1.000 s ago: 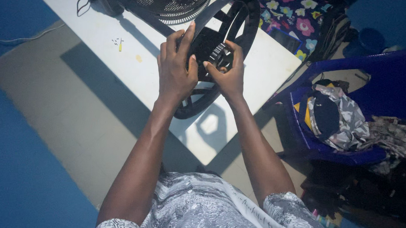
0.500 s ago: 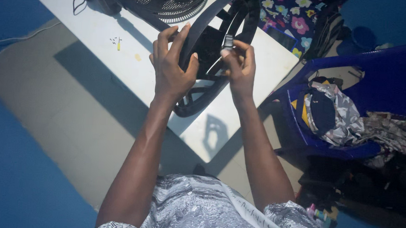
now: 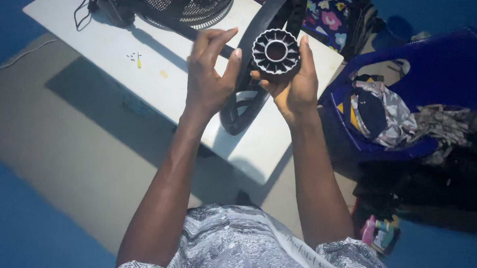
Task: The person disassembles a standing electric fan on a white table. They remove the front grille, the fan blades, and the rear grille, then detach the motor housing from the stand. The parts are placed on the table as they are removed.
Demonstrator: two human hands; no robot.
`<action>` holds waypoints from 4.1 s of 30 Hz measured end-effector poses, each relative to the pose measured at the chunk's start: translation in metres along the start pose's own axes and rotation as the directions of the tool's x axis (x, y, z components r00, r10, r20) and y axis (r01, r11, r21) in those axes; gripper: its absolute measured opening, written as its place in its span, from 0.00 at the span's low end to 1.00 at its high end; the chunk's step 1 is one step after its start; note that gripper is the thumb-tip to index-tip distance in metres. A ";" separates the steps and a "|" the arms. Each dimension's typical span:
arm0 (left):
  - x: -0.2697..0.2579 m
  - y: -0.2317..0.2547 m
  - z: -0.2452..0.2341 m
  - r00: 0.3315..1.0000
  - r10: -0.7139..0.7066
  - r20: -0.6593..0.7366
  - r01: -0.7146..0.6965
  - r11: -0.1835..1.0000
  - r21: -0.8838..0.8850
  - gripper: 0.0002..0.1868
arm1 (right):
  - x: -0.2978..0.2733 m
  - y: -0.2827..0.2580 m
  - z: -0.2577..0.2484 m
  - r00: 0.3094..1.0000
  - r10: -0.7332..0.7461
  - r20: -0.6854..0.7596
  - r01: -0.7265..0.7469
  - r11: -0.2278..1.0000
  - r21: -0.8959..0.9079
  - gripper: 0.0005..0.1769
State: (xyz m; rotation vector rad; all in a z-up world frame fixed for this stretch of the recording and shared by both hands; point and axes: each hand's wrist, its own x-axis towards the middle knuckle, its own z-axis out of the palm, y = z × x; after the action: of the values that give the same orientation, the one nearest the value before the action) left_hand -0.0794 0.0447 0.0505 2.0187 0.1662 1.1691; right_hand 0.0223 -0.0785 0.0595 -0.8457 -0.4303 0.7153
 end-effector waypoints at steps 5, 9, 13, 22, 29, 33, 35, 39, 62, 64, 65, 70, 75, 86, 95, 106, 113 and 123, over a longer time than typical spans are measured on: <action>-0.001 0.002 -0.040 0.981 -0.146 0.129 0.167 0.970 -0.174 0.18 | -0.008 0.025 0.042 0.997 -0.036 0.062 0.037 0.999 -0.030 0.31; -0.007 -0.009 -0.075 0.967 -0.168 0.191 0.216 0.939 -0.267 0.17 | -0.008 0.054 0.067 0.997 0.082 -0.011 -0.082 0.996 -0.040 0.29; -0.013 -0.023 -0.107 0.980 -0.118 0.160 0.156 0.955 -0.251 0.16 | -0.006 0.083 0.088 0.997 0.072 0.026 -0.071 0.996 -0.046 0.26; -0.008 -0.055 -0.151 0.908 -0.374 0.190 0.411 0.885 -0.219 0.19 | 0.001 0.113 0.134 0.998 0.062 -0.013 -0.063 0.938 -0.341 0.29; 0.020 -0.107 -0.151 0.830 -0.495 0.255 0.555 0.701 -0.448 0.22 | 0.041 0.135 0.145 0.957 -0.263 0.125 0.266 0.610 -0.746 0.23; 0.039 -0.138 -0.149 0.864 -0.409 0.292 0.497 0.606 -0.621 0.22 | 0.067 0.148 0.144 0.880 -0.372 0.296 0.453 0.467 -0.759 0.33; 0.052 -0.150 -0.151 0.864 -0.407 0.295 0.499 0.617 -0.609 0.21 | 0.085 0.152 0.145 0.865 -0.412 0.288 0.473 0.472 -0.744 0.37; 0.077 -0.169 -0.154 0.843 -0.452 0.290 0.535 0.651 -0.539 0.20 | 0.123 0.159 0.140 0.922 -0.375 0.099 0.363 0.746 -0.558 0.37; 0.168 -0.290 -0.189 0.817 -0.344 0.464 0.566 0.635 -0.526 0.20 | 0.228 0.213 0.190 0.910 -0.224 -0.350 0.114 0.945 -0.307 0.16; 0.173 -0.301 -0.197 0.810 -0.350 0.471 0.572 0.646 -0.505 0.20 | 0.235 0.221 0.198 0.897 -0.242 -0.370 0.128 0.943 -0.308 0.16; 0.174 -0.307 -0.200 0.803 -0.359 0.477 0.580 0.656 -0.482 0.20 | 0.238 0.224 0.201 0.890 -0.248 -0.383 0.128 0.942 -0.311 0.15; 0.182 -0.328 -0.206 0.778 -0.367 0.510 0.607 0.648 -0.460 0.20 | 0.250 0.234 0.209 0.869 -0.265 -0.419 0.139 0.941 -0.308 0.15; 0.188 -0.348 -0.199 0.760 -0.376 0.530 0.629 0.631 -0.454 0.21 | 0.264 0.232 0.202 0.854 -0.276 -0.441 0.125 0.932 -0.341 0.14; 0.226 -0.400 -0.179 0.751 -0.477 0.456 0.640 0.696 -0.326 0.20 | 0.378 0.224 0.122 0.830 -0.211 -0.517 0.008 0.930 -0.366 0.09; 0.243 -0.425 -0.165 0.735 -0.525 0.429 0.664 0.683 -0.303 0.20 | 0.481 0.291 0.022 0.775 -0.043 -0.630 -0.242 0.901 -0.359 0.08; 0.243 -0.436 -0.157 0.743 -0.525 0.415 0.658 0.688 -0.306 0.21 | 0.536 0.349 -0.040 0.635 0.145 -0.759 -0.435 0.879 -0.196 0.07; 0.246 -0.427 -0.161 0.748 -0.527 0.404 0.629 0.756 -0.180 0.22 | 0.548 0.369 -0.058 0.690 0.117 -0.714 -0.358 0.913 -0.197 0.10; 0.249 -0.426 -0.157 0.770 -0.497 0.399 0.598 0.780 -0.182 0.22 | 0.552 0.376 -0.067 0.627 0.203 -0.752 -0.332 0.943 -0.023 0.08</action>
State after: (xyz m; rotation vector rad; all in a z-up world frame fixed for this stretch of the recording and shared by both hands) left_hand 0.0480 0.5400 -0.0277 1.6864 0.3671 0.4335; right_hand 0.2947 0.4553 -0.2427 -1.2938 0.4072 0.5440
